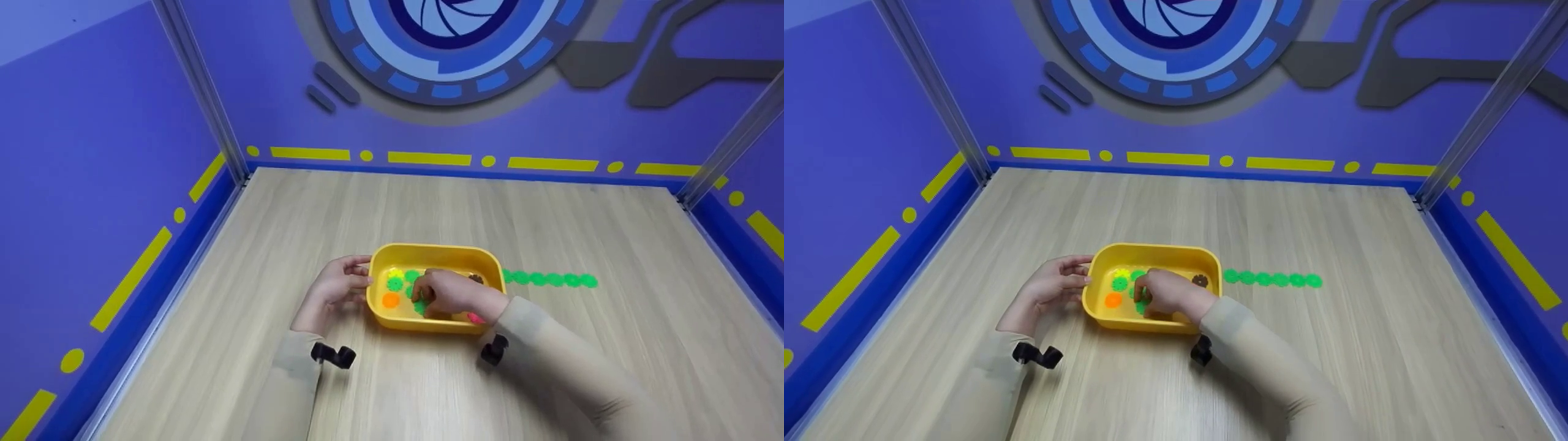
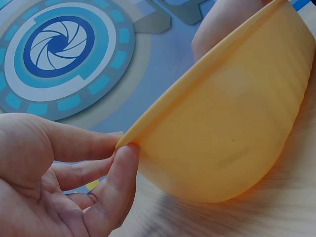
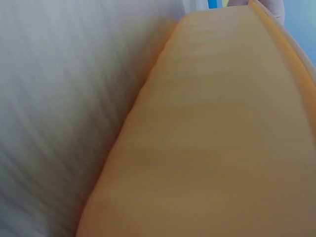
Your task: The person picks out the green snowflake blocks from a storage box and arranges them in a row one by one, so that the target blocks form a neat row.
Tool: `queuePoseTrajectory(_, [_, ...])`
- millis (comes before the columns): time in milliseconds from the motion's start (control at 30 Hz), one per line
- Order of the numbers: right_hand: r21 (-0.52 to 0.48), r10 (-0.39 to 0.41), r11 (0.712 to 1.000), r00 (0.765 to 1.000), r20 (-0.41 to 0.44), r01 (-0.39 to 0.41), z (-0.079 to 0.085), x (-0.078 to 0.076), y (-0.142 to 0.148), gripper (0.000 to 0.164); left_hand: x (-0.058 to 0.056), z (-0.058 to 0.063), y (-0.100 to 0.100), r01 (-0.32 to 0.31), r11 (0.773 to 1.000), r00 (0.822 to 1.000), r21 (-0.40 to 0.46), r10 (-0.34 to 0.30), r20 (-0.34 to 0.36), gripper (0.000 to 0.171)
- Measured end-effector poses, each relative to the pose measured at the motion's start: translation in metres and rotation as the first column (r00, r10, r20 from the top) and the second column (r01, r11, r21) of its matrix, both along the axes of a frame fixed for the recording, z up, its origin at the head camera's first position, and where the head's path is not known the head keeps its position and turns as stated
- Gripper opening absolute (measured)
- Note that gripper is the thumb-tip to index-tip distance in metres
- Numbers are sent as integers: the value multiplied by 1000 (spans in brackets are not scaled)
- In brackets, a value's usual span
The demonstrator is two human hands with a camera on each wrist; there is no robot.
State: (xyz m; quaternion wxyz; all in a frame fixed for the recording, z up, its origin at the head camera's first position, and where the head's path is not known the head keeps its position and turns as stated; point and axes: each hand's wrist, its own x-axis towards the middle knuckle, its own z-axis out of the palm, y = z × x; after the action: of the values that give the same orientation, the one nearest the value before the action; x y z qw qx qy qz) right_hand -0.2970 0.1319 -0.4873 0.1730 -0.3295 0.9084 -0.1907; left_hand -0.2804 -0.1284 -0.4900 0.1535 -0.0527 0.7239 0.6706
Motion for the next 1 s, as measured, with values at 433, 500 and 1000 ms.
queuePoseTrajectory(433, [-38, -79, 996, 996, -30, 78, 1, 6, 10, 23, -1, 1, 2, -6, 1000, 1000, -1, 6, 8, 56])
queuePoseTrajectory(500, [-66, -79, 995, 997, -18, 78, 2, 7, 14, 21, -1, 1, 2, -6, 1000, 1000, -6, 6, 13, 56])
queuePoseTrajectory(1000, [-266, -161, 948, 984, 79, 177, 17, 14, 46, 15, 1, 2, 1, -14, 1000, 1000, -15, 14, 23, 56])
